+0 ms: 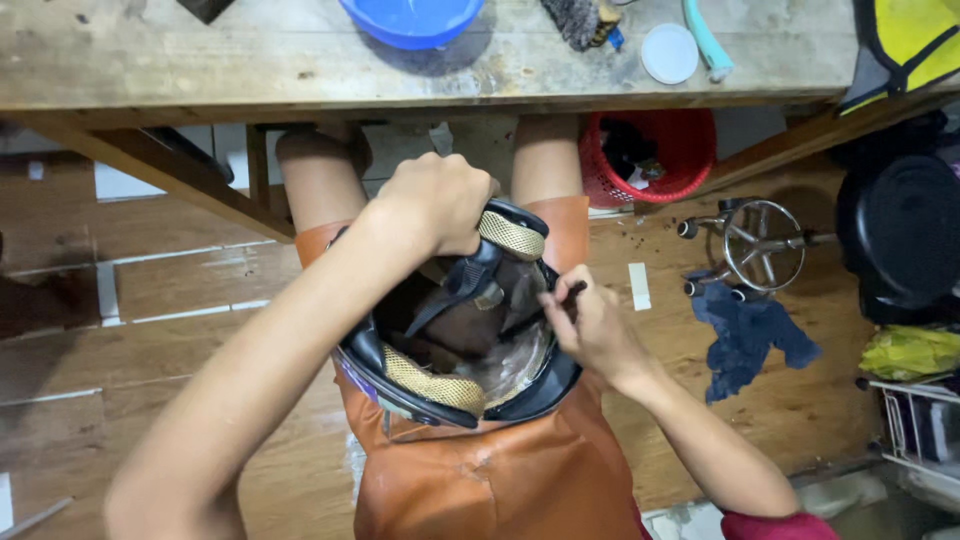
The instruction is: The person cleans the interior of a motorcycle helmet using a brush and a cloth. They repeatedly dip the brush into a blue bowl of water and scrub the helmet's inner lining and visor area. The person also uses a yellow cloth to wipe the inside of the helmet.
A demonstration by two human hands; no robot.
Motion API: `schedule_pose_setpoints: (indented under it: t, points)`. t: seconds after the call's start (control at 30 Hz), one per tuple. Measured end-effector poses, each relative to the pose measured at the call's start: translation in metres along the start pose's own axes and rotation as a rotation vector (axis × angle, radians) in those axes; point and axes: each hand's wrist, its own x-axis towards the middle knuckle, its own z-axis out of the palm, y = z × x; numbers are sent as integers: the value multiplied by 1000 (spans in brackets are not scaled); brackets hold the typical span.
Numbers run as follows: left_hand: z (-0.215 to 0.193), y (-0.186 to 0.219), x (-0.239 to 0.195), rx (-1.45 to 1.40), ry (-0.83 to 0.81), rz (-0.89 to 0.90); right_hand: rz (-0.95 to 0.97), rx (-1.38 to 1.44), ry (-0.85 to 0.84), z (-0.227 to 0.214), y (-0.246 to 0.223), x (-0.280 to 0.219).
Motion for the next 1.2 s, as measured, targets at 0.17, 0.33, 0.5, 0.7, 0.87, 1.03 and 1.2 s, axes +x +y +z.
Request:
schedule_pose_setpoints:
  t: [0.17, 0.33, 0.5, 0.7, 0.87, 1.03, 1.2]
  points:
    - [0, 7, 0, -31, 44, -18, -162, 168, 277, 3, 22, 20]
    - [-1, 8, -1, -28, 33, -40, 30, 6, 38, 9, 4, -8]
    - [3, 6, -5, -20, 67, -42, 8, -35, 354, -17, -11, 1]
    - [3, 4, -20, -63, 73, -58, 194, 16, 33, 1, -15, -39]
    - [-3, -14, -53, -67, 21, -167, -123, 561, 400, -62, -81, 33]
    - [36, -43, -58, -45, 282, 96, -272, 587, 479, -53, -92, 157]
    - [20, -52, -78, -472, 357, 570, -209, 405, 311, -4, -75, 268]
